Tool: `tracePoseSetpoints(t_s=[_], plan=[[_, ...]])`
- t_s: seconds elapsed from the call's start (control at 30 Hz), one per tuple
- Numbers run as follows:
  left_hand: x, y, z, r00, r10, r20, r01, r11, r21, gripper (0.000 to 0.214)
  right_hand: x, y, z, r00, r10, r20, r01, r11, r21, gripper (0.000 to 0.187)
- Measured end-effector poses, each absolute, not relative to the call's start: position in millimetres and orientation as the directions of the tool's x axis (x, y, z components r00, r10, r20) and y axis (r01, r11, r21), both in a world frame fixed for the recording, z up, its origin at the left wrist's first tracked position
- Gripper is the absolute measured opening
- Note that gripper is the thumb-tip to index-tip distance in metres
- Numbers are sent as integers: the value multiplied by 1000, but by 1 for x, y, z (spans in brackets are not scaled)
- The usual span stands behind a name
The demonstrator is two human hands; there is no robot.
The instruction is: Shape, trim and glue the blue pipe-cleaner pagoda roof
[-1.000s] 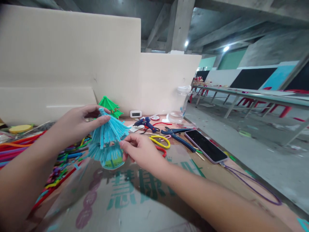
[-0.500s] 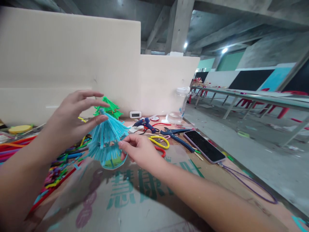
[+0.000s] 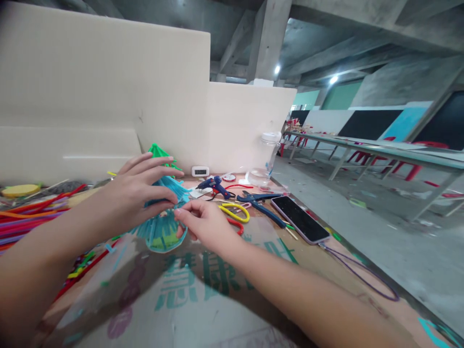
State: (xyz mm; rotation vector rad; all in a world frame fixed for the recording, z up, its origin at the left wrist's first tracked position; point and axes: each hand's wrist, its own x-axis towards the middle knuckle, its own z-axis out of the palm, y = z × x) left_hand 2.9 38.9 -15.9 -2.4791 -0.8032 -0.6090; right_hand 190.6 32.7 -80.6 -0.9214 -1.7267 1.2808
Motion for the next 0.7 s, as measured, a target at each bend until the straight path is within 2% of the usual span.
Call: tracePoseSetpoints(t_s=[0.1, 0.17, 0.23, 0.3, 0.37, 0.6, 0.7], plan=[[3, 41, -17, 740, 411, 532, 619, -726, -299, 17, 206, 42, -68, -469, 860, 204, 329, 384, -863, 33], [3, 41, -17, 741, 402, 538, 613, -731, -298, 17, 226, 56, -58, -474, 844, 249, 527, 499, -688, 36], [3, 41, -17, 734, 399, 550, 613, -737, -284, 18, 250, 72, -51, -388, 890, 241, 677, 452, -581, 39], [2, 40, -15, 719, 404, 566, 622, -738, -263, 20, 269, 85, -48, -295, 932, 211, 745, 363, -560, 38], [1, 39, -13, 698, 407, 589, 634, -733, -246, 21, 279, 93, -50, -246, 943, 224, 782, 330, -528, 40], [-5, 38, -5, 676, 411, 611, 640, -739, -210, 21, 260, 95, -47, -267, 908, 323, 739, 408, -537, 31], [-5, 38, -7, 680, 375, 630, 625, -746, -230, 20, 246, 82, -39, -273, 907, 321, 648, 420, -635, 37]])
